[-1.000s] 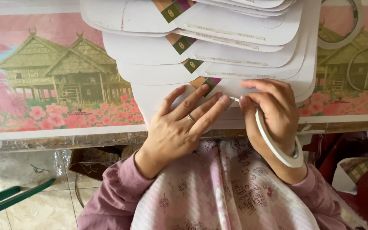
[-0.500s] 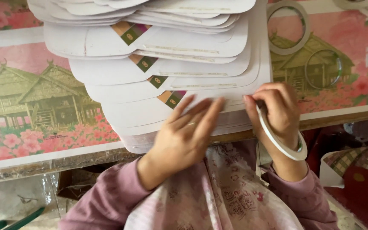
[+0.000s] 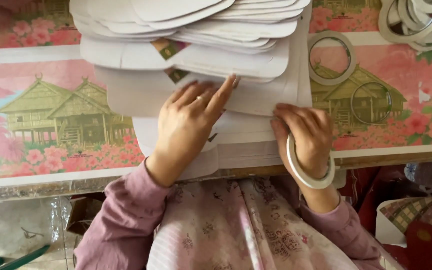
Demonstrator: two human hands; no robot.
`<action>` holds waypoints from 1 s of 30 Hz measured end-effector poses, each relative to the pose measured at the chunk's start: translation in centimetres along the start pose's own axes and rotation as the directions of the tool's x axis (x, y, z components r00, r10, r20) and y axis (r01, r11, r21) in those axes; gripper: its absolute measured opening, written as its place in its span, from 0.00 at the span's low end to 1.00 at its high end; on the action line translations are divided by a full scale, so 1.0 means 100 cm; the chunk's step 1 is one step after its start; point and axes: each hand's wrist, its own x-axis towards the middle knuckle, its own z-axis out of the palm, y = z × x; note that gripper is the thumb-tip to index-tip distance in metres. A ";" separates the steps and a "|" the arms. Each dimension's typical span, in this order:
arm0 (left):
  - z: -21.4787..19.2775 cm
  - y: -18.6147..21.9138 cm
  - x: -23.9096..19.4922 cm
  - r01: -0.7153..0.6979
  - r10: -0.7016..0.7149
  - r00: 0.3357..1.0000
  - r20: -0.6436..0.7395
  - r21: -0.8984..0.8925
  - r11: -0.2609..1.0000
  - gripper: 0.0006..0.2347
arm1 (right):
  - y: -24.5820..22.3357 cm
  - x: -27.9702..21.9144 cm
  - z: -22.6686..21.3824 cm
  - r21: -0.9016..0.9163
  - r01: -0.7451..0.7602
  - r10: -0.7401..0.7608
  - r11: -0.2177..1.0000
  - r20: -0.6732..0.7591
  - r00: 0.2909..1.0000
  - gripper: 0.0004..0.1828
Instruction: The person applies a strip of white tape to the edge of a stack of white paper cutouts on a table. They smooth the tape down with their fingers and continue applying tape to additional sheets in the stack.
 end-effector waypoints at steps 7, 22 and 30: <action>0.028 0.059 -0.008 0.043 -0.043 0.997 0.061 0.004 0.999 0.22 | -0.006 0.005 -0.019 -0.090 0.007 0.005 0.996 0.134 0.991 0.14; -0.035 0.007 -0.054 0.005 -0.040 0.992 -0.117 -0.281 0.960 0.12 | -0.064 0.021 0.009 0.193 -0.206 0.169 0.959 0.193 0.967 0.06; -0.026 0.015 -0.046 0.030 -0.021 0.998 0.060 -0.153 0.988 0.18 | -0.038 0.007 -0.010 0.052 -0.087 0.078 0.995 0.152 0.985 0.12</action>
